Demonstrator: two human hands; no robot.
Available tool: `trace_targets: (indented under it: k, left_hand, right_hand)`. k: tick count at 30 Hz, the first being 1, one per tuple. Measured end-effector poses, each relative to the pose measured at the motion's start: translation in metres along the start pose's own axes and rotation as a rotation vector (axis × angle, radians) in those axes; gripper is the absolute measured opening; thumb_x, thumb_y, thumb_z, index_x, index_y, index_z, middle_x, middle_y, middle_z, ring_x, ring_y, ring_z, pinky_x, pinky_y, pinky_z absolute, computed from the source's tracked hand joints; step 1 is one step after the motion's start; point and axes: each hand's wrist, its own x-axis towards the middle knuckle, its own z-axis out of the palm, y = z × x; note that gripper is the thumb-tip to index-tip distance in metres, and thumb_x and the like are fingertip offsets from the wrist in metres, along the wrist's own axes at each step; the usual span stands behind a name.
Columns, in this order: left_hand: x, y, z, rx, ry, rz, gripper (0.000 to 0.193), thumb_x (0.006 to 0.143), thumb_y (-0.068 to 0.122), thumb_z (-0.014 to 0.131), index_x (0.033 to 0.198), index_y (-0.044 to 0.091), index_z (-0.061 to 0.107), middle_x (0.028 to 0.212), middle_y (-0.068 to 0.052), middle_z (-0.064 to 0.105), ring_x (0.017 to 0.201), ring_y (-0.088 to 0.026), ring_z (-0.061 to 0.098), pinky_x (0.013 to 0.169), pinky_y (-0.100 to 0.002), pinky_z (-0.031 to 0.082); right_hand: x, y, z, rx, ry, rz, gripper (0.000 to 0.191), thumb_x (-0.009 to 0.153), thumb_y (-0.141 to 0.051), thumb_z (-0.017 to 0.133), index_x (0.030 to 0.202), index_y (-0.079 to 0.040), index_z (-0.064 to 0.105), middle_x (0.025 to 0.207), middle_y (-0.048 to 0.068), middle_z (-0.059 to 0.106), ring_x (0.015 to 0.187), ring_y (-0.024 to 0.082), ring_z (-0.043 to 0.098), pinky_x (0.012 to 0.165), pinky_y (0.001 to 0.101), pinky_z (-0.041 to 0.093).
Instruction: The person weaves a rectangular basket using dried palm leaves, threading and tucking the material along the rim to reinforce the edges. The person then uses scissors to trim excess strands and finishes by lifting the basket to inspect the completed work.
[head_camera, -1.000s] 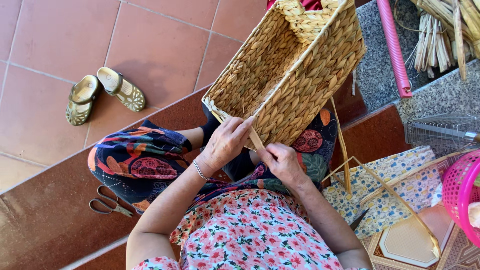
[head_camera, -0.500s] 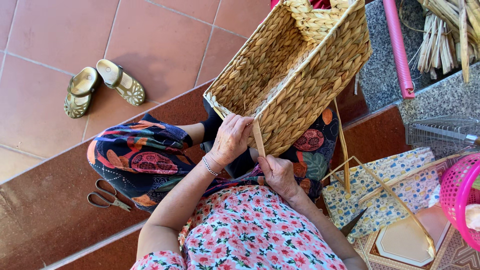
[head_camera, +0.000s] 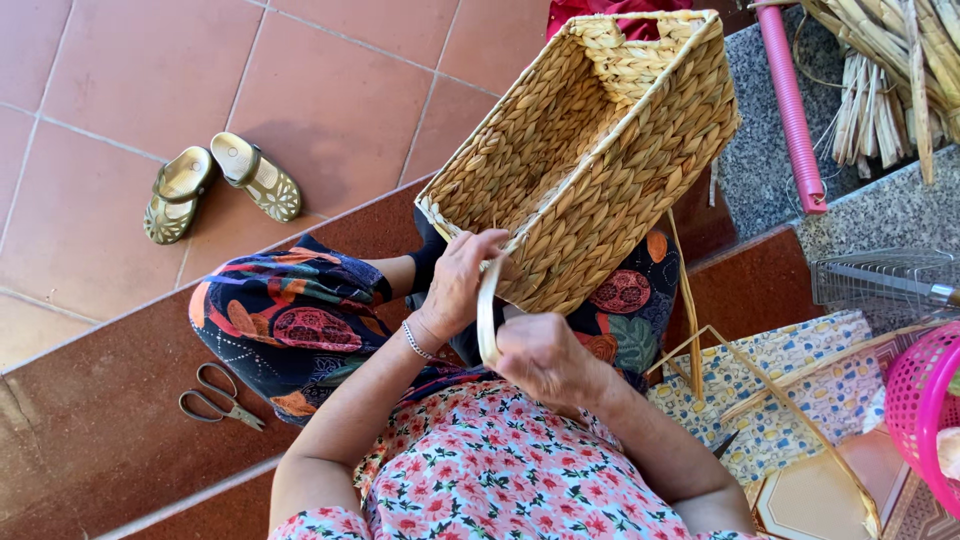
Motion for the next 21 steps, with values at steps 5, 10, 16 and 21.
trace_targets:
  k: [5,10,16,21]
  left_hand:
    - [0.005,-0.038,0.014,-0.598,0.039,-0.453,0.034,0.103,0.011,0.060,0.136,0.005,0.059,0.102,-0.006,0.073,0.084,-0.014,0.068,0.074,-0.028,0.057]
    - [0.010,-0.078,-0.013,-1.027,0.112,-0.693,0.026,0.105,0.019,0.055,0.118,0.002,0.070,0.095,-0.005,0.075,0.079,-0.015,0.074,0.075,-0.028,0.062]
    - [0.019,-0.136,-0.069,-1.164,0.315,-0.793,0.025,0.106,0.020,0.064,0.114,-0.003,0.072,0.087,-0.007,0.070,0.068,-0.013,0.065,0.064,-0.028,0.058]
    - [0.029,-0.154,-0.084,-0.940,0.406,-0.766,0.047,0.101,0.008,0.072,0.138,-0.008,0.047,0.089,-0.008,0.070,0.069,-0.016,0.071,0.060,-0.029,0.061]
  right_hand:
    - [0.031,0.055,-0.017,-0.258,0.210,0.360,0.017,0.106,-0.014,0.056,0.119,-0.007,0.064,0.066,0.002,0.064,0.051,0.011,0.062,0.044,0.0286,0.048]
    - [0.021,0.067,-0.020,-0.298,0.123,0.533,0.040,0.100,-0.019,0.072,0.139,-0.019,0.063,0.061,0.004,0.067,0.050,0.013,0.064,0.050,0.0307,0.053]
    - [0.009,0.063,-0.009,-0.320,0.170,0.400,0.064,0.090,-0.025,0.078,0.147,-0.017,0.051,0.066,0.000,0.066,0.055,0.012,0.066,0.053,0.0290,0.056]
    - [-0.004,0.062,0.010,-0.635,0.214,0.109,0.049,0.098,-0.019,0.075,0.143,-0.021,0.054,0.078,0.002,0.054,0.062,0.019,0.061,0.055,0.0337,0.052]
